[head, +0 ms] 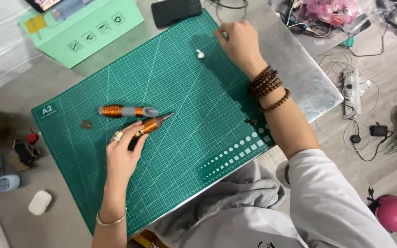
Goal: The person sits at a workbench and assembles a tattoo machine pen by hand. They pick up the copper coil body, attach and twist on the front barrel and tip components, tighten the parts together, and hold the assembled device up while fitting the remaining pieces.
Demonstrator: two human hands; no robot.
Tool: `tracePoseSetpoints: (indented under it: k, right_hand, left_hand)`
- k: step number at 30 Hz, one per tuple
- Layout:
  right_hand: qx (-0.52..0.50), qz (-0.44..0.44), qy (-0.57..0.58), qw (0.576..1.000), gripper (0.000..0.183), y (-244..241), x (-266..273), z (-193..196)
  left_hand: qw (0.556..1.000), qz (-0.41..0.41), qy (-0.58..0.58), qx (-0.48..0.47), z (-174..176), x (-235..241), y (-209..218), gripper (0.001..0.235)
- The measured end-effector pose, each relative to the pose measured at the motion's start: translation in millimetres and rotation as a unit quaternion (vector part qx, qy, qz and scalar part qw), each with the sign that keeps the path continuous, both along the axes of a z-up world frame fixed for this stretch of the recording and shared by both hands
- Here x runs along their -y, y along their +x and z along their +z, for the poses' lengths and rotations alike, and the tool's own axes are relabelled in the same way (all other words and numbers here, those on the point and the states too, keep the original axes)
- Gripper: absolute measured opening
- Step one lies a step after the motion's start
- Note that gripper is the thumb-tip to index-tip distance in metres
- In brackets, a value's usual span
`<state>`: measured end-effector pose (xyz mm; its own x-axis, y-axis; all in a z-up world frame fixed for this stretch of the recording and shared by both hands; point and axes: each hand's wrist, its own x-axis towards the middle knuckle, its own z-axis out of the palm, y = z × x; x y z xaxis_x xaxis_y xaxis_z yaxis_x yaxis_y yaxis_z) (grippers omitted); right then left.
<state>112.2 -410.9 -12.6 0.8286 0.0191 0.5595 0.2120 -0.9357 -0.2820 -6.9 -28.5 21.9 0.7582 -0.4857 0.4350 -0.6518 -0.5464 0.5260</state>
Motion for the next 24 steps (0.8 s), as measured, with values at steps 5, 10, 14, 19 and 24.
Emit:
tracePoseSetpoints:
  k: [5,10,14,19,24]
  right_hand:
    - [0.001,-0.007,-0.001,1.0,0.021,1,1,-2]
    - [0.025,0.002,-0.005,1.0,0.022,-1,3,-1]
    - [-0.004,-0.015,0.012,1.0,0.025,4,5,-1]
    - [0.002,-0.017,0.04,0.999,0.022,-3,-4,6]
    - [0.002,-0.02,0.045,0.999,0.024,4,1,0]
  left_hand:
    - [1.0,-0.007,-0.002,-0.004,-2,-3,0,0.021]
    - [1.0,-0.001,0.003,0.008,1,0,-1,0.021]
    - [1.0,-0.003,0.013,-0.006,2,2,0,0.022]
    - [1.0,-0.006,0.014,-0.006,1,-1,-5,0.023]
    - [1.0,-0.01,0.013,0.006,0,1,0,0.022]
